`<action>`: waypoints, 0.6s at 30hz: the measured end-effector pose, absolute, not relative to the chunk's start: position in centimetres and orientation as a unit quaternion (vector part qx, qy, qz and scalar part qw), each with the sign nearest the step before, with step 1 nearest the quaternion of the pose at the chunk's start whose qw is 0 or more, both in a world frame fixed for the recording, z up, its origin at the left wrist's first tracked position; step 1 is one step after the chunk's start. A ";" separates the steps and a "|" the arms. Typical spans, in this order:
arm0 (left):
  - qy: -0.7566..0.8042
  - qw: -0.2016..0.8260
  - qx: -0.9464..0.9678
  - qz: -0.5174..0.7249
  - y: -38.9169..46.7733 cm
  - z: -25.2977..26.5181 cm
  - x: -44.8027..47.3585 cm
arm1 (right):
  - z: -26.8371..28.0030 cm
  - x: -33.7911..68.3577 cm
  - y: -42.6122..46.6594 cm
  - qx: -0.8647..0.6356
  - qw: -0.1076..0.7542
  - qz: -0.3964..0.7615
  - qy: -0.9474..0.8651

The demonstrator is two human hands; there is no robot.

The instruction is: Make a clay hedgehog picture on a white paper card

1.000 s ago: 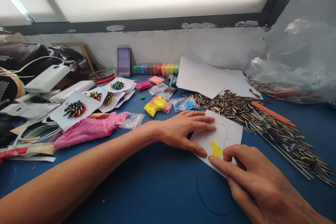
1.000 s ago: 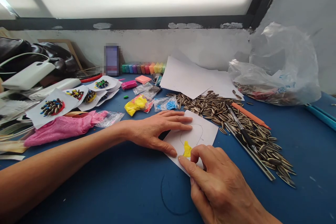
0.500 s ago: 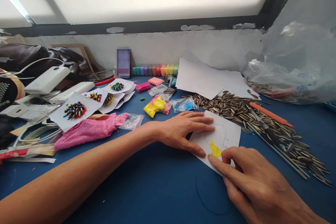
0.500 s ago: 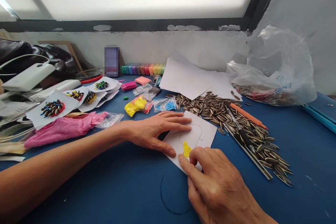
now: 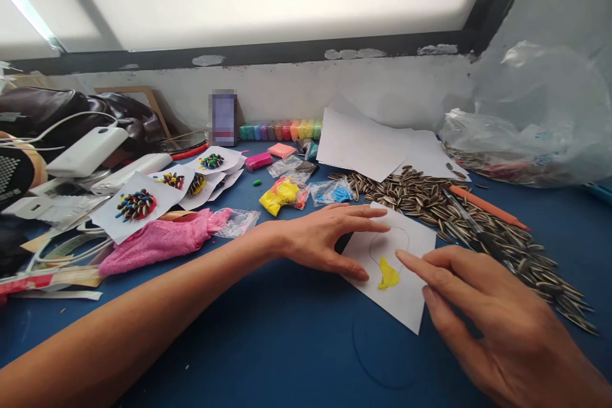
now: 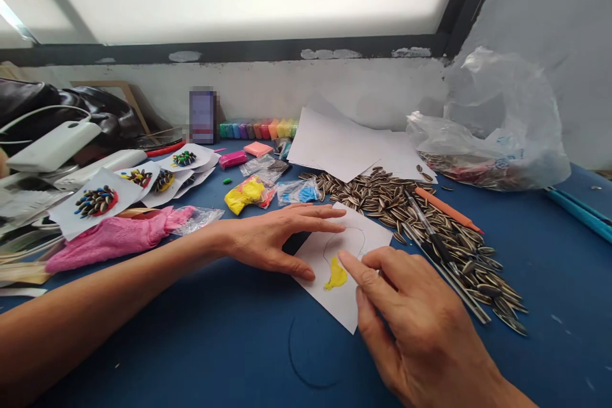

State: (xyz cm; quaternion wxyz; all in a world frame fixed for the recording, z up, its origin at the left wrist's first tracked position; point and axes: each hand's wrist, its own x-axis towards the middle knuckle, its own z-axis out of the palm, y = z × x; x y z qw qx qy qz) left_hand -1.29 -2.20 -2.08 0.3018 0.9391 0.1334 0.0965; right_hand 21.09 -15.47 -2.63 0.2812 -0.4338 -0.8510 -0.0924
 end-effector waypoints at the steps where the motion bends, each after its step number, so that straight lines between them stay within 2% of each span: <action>1: 0.140 0.307 0.935 0.113 -2.3 -1.9 -1.2 | -2.5 21.3 -15.3 -0.439 0.284 -0.103 -0.846; 5: 0.291 0.233 0.909 0.184 -2.7 -1.5 -0.8 | -2.1 22.3 -14.4 -0.479 0.261 -0.156 -0.824; 8: 0.383 0.169 0.896 0.148 -3.3 -1.6 -0.3 | -2.1 22.9 -13.8 -0.502 0.235 -0.193 -0.810; 18: 0.391 0.212 0.886 0.131 -4.9 -2.5 0.9 | -2.6 23.6 -13.2 -0.501 0.182 -0.243 -0.810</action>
